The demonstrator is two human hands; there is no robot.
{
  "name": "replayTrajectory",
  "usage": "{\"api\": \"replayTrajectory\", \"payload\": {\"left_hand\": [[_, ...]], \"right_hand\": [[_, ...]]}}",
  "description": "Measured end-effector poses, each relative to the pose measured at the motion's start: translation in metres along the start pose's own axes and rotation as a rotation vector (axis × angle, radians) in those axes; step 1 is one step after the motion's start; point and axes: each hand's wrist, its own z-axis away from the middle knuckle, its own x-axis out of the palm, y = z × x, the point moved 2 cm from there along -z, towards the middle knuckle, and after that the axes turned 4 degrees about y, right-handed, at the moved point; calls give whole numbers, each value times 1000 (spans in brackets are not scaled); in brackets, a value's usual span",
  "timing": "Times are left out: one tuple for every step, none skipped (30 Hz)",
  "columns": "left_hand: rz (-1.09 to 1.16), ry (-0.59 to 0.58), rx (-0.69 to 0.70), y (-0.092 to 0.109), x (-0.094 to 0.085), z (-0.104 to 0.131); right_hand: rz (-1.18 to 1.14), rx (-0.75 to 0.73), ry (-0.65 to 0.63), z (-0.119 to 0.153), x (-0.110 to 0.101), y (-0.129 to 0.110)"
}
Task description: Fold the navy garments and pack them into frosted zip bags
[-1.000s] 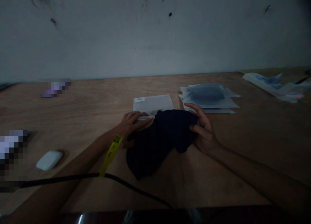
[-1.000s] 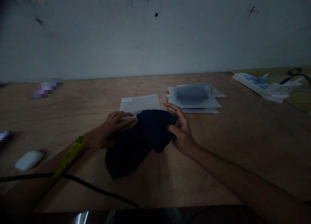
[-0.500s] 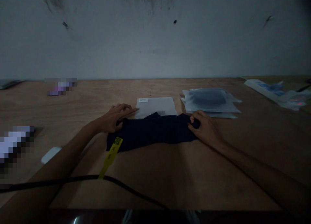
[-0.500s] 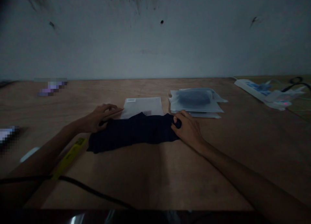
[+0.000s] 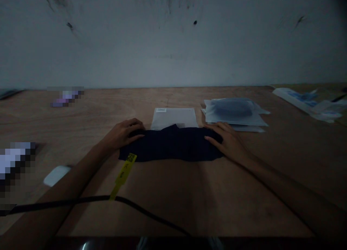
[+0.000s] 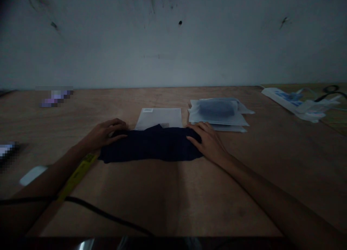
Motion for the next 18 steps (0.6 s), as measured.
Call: {"api": "replayTrajectory", "payload": {"left_hand": [[19,13,-2,0,0,0],[40,27,-8,0,0,0],[58,43,-17,0,0,-1],[69,57,-28,-1,0,-2],[76,70,-39,-1,0,-2],[78,80,-45,-1,-1,-2],[78,84,-48,-1,-2,-3],[76,80,-50,-1,-2,-3],[77,69,-49,-1,-2,-3],[78,56,-46,-2,-2,-3],[78,44,-44,-2,-1,-3],[82,39,-44,-2,-1,-3],[90,43,-48,-2,0,-3],[99,53,-52,-2,0,-3],[112,70,-59,-2,1,-3],[128,91,-70,-2,1,-3],[147,117,-80,-2,0,-3],[167,147,-95,-3,-1,-2]], "right_hand": [[-7,-4,-7,0,0,1],[-14,-12,-9,0,0,2],[-25,-20,-4,1,-1,2],[-38,-28,10,1,-2,2],[-54,-32,32,0,-4,1],[-68,-30,60,0,-5,0],[-82,-22,86,0,-7,-2],[-96,-14,107,0,-8,-3],[-112,-6,120,0,-9,-3],[-129,4,123,0,-9,-4],[-146,19,113,1,-9,-4],[-164,37,97,2,-8,-3],[-178,59,83,3,-8,-3],[-189,84,74,4,-7,-2],[-200,108,74,4,-6,-2],[-214,126,83,5,-6,-2],[-231,139,99,5,-6,-2],[-253,150,120,5,-7,-3]]}}
